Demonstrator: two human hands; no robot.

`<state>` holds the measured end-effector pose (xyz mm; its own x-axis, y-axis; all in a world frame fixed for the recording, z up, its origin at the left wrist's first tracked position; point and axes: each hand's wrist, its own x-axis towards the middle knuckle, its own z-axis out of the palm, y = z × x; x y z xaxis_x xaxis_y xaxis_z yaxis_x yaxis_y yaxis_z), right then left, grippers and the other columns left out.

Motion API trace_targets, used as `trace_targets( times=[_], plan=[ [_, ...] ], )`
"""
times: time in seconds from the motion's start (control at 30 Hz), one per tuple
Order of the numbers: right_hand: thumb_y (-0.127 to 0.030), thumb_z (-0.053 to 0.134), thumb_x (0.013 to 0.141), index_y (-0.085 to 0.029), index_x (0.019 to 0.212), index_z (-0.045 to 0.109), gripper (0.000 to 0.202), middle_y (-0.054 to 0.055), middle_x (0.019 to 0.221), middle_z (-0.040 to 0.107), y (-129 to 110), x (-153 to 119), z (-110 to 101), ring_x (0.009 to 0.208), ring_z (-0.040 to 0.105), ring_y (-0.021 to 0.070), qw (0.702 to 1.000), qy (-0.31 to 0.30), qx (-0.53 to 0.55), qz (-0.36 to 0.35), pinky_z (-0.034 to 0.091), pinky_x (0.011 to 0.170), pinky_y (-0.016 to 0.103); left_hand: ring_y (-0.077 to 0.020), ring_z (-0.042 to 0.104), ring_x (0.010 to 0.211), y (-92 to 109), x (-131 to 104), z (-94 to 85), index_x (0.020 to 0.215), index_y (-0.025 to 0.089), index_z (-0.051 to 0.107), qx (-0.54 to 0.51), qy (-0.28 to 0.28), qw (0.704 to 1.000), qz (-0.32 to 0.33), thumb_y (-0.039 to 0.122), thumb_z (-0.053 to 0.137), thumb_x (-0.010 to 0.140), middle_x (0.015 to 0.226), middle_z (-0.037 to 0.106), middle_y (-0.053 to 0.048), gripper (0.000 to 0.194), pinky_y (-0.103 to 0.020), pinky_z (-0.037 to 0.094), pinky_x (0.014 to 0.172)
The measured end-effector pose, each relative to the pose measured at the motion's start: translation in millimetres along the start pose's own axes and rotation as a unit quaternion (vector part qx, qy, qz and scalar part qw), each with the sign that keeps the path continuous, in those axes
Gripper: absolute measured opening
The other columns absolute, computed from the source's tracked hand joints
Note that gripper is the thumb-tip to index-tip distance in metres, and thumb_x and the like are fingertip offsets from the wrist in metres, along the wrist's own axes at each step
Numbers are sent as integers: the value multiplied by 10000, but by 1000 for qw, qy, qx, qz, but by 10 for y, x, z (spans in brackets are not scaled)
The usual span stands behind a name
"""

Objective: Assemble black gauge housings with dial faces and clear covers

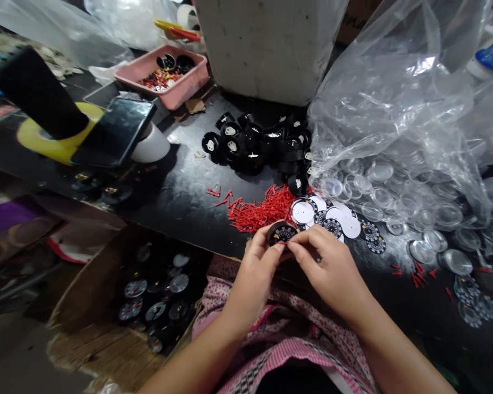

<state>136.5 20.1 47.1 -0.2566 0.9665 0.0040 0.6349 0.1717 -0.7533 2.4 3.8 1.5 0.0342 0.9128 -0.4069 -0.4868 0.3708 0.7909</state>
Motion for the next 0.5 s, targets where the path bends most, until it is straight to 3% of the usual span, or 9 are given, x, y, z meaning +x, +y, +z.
trace_targets(
  times=[0.23,0.5],
  plan=[
    [-205,532,935,-207,815,597,137,17,814,630,-6,-18,-32,759,555,173,1000,0,-28,1,365,724,352,-223,603,1119,12,-70,-31,1142,260,635,116,1,991,62,297,632,873,1144,657,-46,272,-384,431,1047],
    [-214,541,932,-210,775,579,162,2,779,614,-23,-71,-67,748,555,165,1000,3,22,-8,378,728,338,-178,639,983,83,-133,-18,1075,267,643,124,-22,989,83,284,651,867,1003,672,-4,210,-300,488,922]
  ],
)
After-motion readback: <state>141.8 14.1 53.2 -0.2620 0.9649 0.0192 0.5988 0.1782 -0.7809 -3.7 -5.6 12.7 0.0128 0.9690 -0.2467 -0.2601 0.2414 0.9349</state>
